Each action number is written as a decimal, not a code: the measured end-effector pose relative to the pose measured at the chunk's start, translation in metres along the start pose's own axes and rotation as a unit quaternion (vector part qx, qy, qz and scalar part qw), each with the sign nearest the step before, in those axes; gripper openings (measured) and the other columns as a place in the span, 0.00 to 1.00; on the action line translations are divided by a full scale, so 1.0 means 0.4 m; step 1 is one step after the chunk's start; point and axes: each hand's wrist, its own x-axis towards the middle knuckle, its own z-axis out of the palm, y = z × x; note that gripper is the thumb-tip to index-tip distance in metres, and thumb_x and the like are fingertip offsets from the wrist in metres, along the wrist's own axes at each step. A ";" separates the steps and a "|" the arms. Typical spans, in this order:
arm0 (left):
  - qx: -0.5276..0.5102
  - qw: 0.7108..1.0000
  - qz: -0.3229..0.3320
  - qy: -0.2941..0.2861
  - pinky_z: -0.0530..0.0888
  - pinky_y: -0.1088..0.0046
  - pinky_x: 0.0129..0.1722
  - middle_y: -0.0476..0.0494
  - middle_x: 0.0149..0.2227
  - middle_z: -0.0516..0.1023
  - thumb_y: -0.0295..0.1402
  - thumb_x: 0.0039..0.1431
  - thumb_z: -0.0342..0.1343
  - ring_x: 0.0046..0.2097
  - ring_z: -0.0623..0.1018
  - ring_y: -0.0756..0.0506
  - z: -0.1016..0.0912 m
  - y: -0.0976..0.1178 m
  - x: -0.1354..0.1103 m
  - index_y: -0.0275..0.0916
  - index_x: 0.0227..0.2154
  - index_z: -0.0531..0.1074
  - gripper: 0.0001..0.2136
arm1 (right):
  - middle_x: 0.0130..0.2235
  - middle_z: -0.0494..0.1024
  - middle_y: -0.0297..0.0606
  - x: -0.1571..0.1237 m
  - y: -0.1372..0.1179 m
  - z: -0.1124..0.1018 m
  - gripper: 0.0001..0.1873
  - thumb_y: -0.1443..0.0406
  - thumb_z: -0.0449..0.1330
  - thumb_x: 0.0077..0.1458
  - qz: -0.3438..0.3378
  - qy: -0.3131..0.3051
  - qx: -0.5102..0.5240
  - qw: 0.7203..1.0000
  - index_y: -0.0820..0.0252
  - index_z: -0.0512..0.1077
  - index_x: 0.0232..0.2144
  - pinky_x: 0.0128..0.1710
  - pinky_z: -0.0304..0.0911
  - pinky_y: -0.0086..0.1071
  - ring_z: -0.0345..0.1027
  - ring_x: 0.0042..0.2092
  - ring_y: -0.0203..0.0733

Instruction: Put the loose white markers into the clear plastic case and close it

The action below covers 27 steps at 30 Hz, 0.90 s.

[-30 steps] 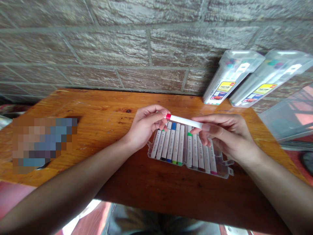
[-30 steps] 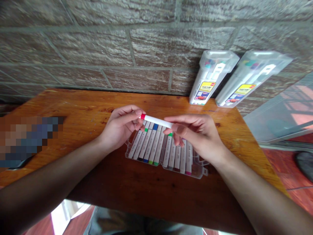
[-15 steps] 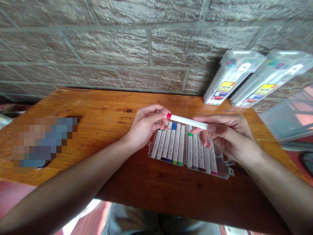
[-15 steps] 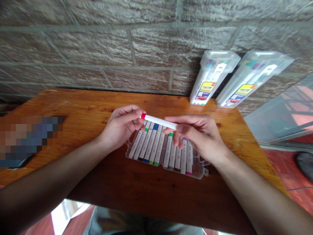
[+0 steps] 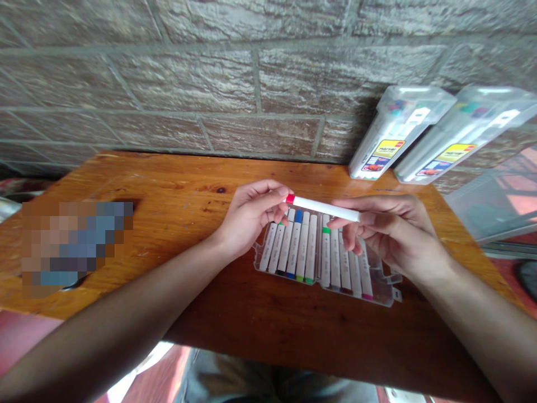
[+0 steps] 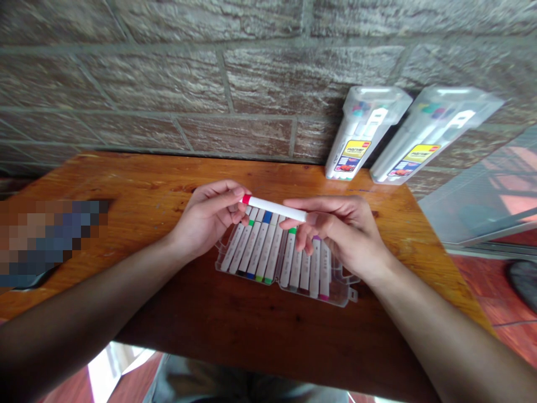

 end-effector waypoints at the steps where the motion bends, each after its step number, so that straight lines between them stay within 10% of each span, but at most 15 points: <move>1: 0.001 1.000 0.000 0.001 0.77 0.77 0.27 0.50 0.25 0.75 0.32 0.58 0.69 0.25 0.72 0.54 0.001 0.000 0.000 0.34 0.30 0.81 0.06 | 0.34 0.89 0.38 0.001 -0.001 0.000 0.11 0.64 0.70 0.56 0.001 0.005 0.002 1.000 0.46 0.88 0.41 0.20 0.70 0.32 0.77 0.23 0.40; 27: -0.006 0.999 0.028 -0.029 0.78 0.75 0.27 0.40 0.34 0.88 0.39 0.60 0.70 0.22 0.73 0.54 0.004 0.000 -0.007 0.38 0.42 0.86 0.11 | 0.29 0.87 0.37 0.030 0.005 -0.005 0.10 0.63 0.78 0.47 0.017 0.137 0.051 0.989 0.57 0.85 0.33 0.16 0.71 0.25 0.75 0.19 0.35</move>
